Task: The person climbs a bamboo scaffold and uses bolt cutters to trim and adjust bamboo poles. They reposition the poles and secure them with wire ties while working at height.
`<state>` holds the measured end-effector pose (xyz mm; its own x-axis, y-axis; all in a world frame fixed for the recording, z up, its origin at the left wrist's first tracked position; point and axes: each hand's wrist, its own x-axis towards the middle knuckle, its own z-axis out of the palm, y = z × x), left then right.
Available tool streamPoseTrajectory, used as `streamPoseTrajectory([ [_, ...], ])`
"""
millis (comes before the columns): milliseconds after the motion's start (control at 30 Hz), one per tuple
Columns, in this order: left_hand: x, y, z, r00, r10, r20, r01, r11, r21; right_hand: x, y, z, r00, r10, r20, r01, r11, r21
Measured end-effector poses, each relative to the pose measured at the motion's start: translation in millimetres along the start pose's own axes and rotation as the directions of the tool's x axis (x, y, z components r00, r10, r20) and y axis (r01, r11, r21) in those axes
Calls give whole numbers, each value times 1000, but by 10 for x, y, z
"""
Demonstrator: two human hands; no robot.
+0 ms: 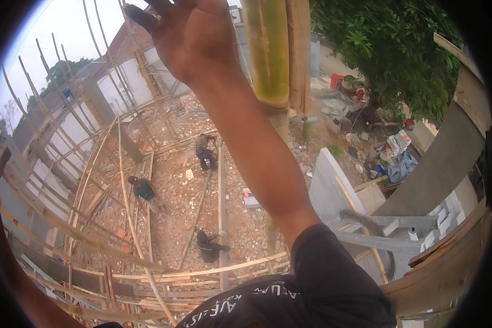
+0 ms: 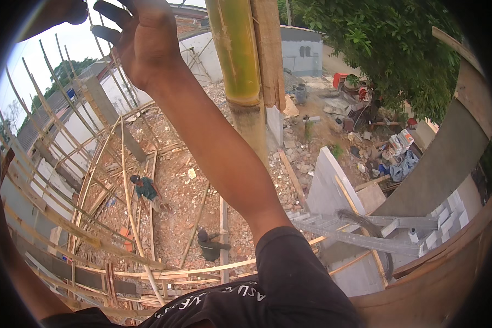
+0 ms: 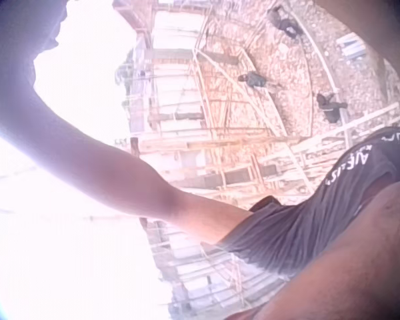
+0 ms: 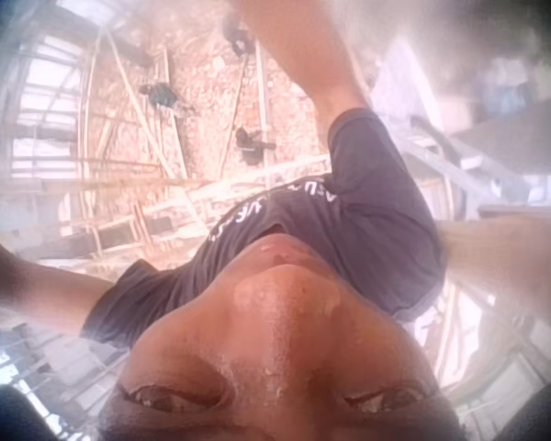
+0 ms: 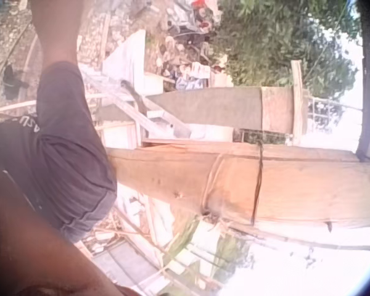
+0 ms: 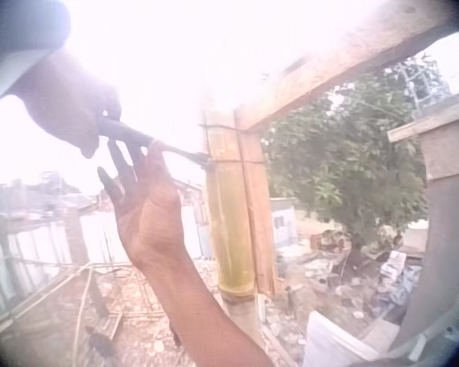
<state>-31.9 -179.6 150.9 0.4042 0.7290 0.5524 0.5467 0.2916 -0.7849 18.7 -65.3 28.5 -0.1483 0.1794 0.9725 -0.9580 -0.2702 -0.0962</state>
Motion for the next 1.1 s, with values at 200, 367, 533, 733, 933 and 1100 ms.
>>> streamPoseTrajectory([
  [200,-24,59,175,1000,-3,-24,2,999,-52,-216,-214,175,949,95,-300,-215,891,-400],
  [367,28,109,182,998,8,-55,-11,998,-59,-348,-257,-87,993,47,-112,-94,879,-467],
  [533,34,100,155,998,14,-67,-17,999,-35,-245,-199,26,954,138,-265,-238,887,-395],
  [733,98,83,181,995,31,-99,-29,999,24,-238,-129,-103,973,-67,-220,-2,955,-298],
  [933,98,119,195,987,41,-154,-27,995,94,-245,-131,-196,970,19,-244,-107,929,-354],
  [1100,113,50,162,980,40,-195,-12,990,141,-143,-122,-154,968,7,-251,-60,977,-206],
])
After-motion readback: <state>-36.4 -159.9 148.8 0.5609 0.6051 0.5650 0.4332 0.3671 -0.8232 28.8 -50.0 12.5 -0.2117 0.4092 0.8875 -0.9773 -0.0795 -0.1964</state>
